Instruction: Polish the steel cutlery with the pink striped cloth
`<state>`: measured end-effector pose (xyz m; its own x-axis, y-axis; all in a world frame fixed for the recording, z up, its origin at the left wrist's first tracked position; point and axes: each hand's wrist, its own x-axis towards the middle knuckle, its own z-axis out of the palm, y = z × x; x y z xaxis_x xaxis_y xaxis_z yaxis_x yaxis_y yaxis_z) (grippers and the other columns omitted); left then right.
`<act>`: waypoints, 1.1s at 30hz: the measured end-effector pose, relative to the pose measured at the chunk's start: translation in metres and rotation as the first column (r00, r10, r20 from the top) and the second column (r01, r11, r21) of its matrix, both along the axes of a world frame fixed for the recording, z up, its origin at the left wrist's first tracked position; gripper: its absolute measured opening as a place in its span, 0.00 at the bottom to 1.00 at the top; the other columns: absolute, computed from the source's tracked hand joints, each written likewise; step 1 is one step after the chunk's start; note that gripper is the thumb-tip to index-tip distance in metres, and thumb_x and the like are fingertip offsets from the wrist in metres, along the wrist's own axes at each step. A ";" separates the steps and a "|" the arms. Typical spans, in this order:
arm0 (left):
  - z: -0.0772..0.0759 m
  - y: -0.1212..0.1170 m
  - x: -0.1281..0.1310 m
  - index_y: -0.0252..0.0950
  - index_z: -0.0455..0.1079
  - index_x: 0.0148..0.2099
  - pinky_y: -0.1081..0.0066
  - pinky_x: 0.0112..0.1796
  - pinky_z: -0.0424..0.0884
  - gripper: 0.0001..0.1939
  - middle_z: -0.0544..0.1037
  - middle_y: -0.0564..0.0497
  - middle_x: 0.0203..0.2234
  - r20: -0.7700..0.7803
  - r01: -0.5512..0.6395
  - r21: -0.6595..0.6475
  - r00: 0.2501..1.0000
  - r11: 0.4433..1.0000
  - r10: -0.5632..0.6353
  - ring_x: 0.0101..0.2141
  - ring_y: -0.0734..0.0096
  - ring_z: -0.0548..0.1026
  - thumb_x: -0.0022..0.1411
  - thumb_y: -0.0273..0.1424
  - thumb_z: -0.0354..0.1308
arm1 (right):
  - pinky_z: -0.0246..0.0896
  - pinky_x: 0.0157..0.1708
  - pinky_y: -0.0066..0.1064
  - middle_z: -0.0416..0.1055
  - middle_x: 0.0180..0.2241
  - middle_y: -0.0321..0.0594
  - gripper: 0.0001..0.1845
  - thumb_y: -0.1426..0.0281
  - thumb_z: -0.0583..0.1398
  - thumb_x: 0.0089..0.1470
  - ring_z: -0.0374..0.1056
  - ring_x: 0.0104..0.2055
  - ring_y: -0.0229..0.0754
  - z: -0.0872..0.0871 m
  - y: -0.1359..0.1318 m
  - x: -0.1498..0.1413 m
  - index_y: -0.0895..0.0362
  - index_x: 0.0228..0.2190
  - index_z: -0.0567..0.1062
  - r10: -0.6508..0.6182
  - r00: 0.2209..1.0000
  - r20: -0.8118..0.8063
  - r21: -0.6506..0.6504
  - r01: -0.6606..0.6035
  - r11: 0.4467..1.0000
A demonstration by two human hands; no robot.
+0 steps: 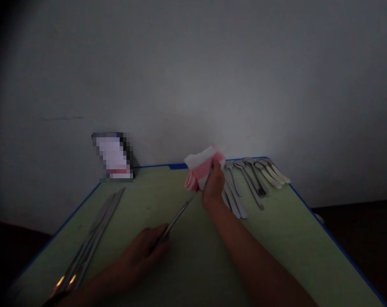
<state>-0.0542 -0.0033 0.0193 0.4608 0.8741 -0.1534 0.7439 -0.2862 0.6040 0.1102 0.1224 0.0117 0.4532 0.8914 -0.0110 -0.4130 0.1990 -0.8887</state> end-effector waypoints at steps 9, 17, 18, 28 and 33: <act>0.005 0.005 -0.002 0.36 0.65 0.33 0.77 0.29 0.63 0.16 0.70 0.55 0.24 0.244 -0.026 -0.138 0.968 0.990 0.059 0.27 0.74 0.68 0.65 0.40 0.43 | 0.60 0.29 0.26 0.72 0.28 0.33 0.17 0.56 0.55 0.48 0.67 0.29 0.36 0.011 -0.011 -0.012 0.57 0.32 0.72 0.053 0.951 -0.303 -0.030 -0.065 0.997; 0.007 0.005 0.000 0.36 0.64 0.30 0.76 0.28 0.62 0.16 0.67 0.56 0.22 0.202 -0.005 -0.075 0.979 0.997 0.020 0.25 0.74 0.65 0.64 0.40 0.45 | 0.56 0.17 0.26 0.69 0.21 0.30 0.11 0.63 0.52 0.50 0.59 0.16 0.34 0.034 -0.015 -0.004 0.55 0.30 0.70 0.239 0.823 -0.515 -0.003 -0.281 0.960; 0.007 0.005 0.000 0.36 0.65 0.30 0.76 0.29 0.62 0.16 0.68 0.56 0.22 0.208 -0.010 -0.074 0.978 0.997 0.025 0.25 0.73 0.66 0.63 0.40 0.45 | 0.58 0.19 0.26 0.69 0.22 0.30 0.11 0.63 0.52 0.50 0.61 0.17 0.34 0.032 -0.015 -0.005 0.56 0.30 0.70 0.219 0.834 -0.506 -0.012 -0.261 0.965; 0.004 0.003 -0.001 0.37 0.70 0.34 0.77 0.34 0.64 0.15 0.74 0.53 0.29 0.377 -0.159 -0.222 0.896 0.962 0.235 0.33 0.71 0.69 0.62 0.41 0.48 | 0.56 0.25 0.26 0.72 0.24 0.39 0.30 0.47 0.47 0.50 0.66 0.29 0.39 0.000 -0.015 -0.021 0.59 0.28 0.73 0.059 0.998 0.007 -0.092 -0.058 0.994; -0.002 0.006 -0.003 0.36 0.65 0.28 0.77 0.27 0.62 0.17 0.65 0.56 0.20 0.415 -0.123 -0.292 0.877 0.949 0.241 0.24 0.75 0.63 0.62 0.42 0.47 | 0.53 0.23 0.27 0.68 0.20 0.36 0.33 0.43 0.45 0.49 0.62 0.24 0.37 -0.005 -0.023 -0.030 0.59 0.25 0.72 0.084 0.993 0.079 -0.144 -0.072 0.987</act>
<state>-0.0572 0.0031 0.0174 0.3677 0.9090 -0.1960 0.4079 0.0318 0.9125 0.0804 0.0995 0.0072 0.3867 0.9164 -0.1036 -0.3449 0.0395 -0.9378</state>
